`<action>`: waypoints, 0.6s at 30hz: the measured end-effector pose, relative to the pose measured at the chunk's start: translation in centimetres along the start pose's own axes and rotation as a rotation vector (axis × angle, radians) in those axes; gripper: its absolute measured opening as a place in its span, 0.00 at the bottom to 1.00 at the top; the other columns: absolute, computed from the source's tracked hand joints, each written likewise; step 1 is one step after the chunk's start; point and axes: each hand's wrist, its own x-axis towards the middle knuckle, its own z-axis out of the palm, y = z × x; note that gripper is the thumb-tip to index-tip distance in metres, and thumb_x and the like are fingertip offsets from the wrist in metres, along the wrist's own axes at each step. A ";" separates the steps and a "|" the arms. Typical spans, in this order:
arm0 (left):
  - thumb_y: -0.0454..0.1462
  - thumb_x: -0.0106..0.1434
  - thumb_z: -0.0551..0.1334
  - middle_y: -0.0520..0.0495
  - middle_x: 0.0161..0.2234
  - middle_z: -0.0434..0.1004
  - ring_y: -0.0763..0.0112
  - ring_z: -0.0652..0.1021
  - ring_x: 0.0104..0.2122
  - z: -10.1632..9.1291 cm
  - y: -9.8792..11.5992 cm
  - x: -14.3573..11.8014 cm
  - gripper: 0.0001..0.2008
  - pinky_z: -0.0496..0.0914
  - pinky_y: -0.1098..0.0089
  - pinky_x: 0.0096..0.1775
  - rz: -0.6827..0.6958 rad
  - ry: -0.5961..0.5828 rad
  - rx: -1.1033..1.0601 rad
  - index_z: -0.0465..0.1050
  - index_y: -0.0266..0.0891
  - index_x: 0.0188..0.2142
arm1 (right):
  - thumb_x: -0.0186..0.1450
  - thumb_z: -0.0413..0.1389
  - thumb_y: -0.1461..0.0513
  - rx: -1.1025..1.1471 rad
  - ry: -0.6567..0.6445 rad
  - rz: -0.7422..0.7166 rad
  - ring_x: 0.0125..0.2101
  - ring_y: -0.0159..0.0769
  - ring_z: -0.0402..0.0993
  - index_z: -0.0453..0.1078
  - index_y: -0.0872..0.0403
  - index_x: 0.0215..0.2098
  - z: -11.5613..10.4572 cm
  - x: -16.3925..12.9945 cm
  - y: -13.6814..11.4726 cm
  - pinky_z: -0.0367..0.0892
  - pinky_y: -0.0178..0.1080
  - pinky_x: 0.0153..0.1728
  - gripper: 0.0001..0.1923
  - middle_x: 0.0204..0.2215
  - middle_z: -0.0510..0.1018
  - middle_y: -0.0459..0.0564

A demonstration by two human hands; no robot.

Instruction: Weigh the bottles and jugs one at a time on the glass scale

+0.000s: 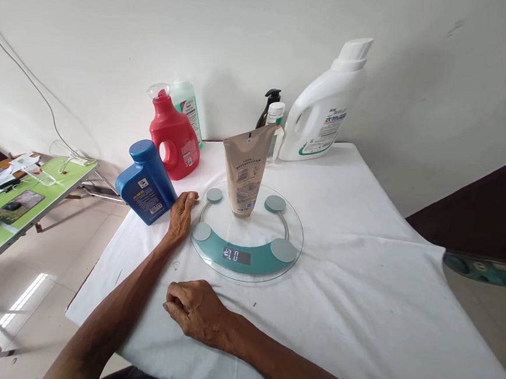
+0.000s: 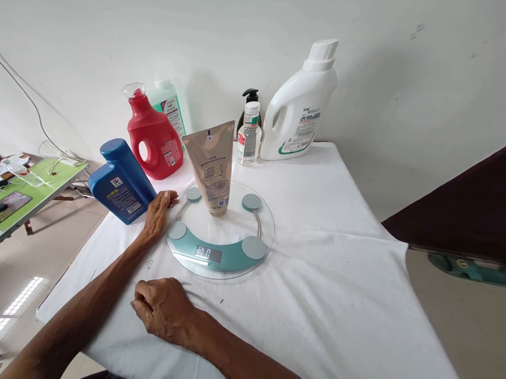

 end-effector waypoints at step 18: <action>0.58 0.72 0.61 0.35 0.57 0.79 0.54 0.80 0.54 1.6 5.3 -1.4 0.28 0.75 0.53 0.56 0.328 0.064 0.132 0.71 0.41 0.57 | 0.68 0.61 0.66 -0.003 -0.028 0.028 0.28 0.33 0.74 0.64 0.51 0.29 -0.6 0.5 -0.5 0.61 0.34 0.32 0.12 0.27 0.81 0.44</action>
